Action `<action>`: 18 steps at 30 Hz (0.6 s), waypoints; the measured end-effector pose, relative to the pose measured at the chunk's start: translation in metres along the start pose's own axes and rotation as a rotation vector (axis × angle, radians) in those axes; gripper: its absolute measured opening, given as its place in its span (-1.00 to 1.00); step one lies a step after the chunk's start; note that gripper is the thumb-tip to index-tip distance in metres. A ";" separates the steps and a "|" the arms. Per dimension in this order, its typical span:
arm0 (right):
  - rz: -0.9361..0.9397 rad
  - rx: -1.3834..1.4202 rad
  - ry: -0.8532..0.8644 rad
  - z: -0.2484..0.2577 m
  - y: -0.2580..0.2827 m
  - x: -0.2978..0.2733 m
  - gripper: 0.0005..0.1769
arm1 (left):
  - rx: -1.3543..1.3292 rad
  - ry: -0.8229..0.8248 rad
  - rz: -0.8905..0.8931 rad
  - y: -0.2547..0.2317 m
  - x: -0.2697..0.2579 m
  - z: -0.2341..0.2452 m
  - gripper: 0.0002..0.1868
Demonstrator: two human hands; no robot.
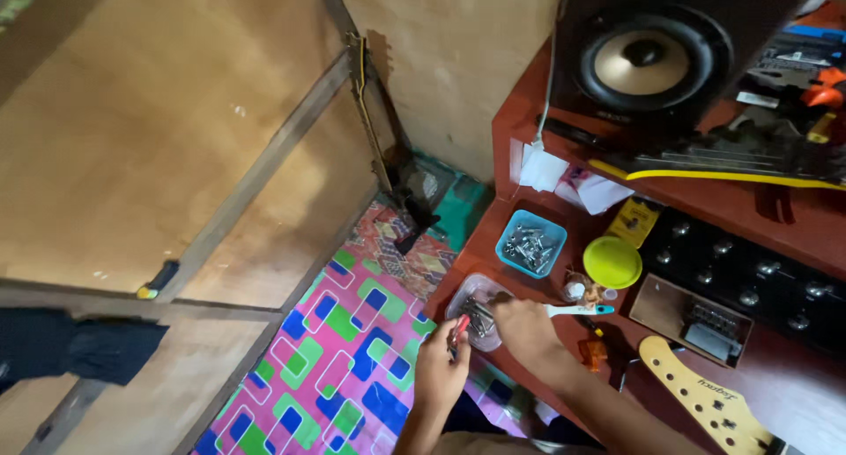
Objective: The person uses a red-handled screwdriver to tighten screws on the bridge and pickguard of a sunburst electric guitar. They repeatedly retrieve small screws from a plastic container on the table and secure them into the guitar hardware.
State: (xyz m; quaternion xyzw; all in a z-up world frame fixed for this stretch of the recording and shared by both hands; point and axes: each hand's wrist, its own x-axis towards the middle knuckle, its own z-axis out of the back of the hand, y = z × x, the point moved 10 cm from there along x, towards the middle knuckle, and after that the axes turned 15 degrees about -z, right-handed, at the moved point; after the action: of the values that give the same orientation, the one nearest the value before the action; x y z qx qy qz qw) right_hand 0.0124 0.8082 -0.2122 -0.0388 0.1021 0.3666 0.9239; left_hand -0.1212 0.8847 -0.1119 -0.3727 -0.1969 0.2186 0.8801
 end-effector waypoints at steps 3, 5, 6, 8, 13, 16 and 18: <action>-0.016 -0.073 -0.146 -0.011 0.017 0.014 -0.78 | -0.110 -0.022 0.109 0.024 0.002 -0.004 -0.60; -0.036 -0.046 -0.139 -0.015 0.019 0.019 -0.77 | -0.144 0.014 0.015 0.016 0.018 -0.002 -0.62; -0.033 -0.020 -0.138 -0.017 0.022 0.021 -0.72 | -0.173 0.033 -0.068 0.009 0.027 0.000 -0.63; -0.104 0.051 -0.181 -0.012 0.022 0.022 -0.79 | -0.164 0.121 -0.115 0.024 0.034 -0.004 -0.68; -0.209 0.064 -0.196 0.019 0.024 0.018 -0.69 | -0.258 0.319 -0.112 0.036 0.061 -0.004 -0.75; -0.271 -0.081 -0.240 -0.003 0.025 0.018 -0.75 | -0.248 0.384 -0.185 0.034 0.077 0.000 -0.75; -0.260 -0.130 -0.158 -0.019 0.028 0.016 -0.79 | -0.343 0.424 -0.121 0.038 0.082 -0.004 -0.75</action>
State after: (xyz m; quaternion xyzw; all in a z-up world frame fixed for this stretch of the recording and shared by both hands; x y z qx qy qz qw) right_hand 0.0014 0.8360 -0.2341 -0.0827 -0.0007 0.2516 0.9643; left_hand -0.0602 0.9495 -0.1277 -0.5412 -0.0644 0.0463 0.8371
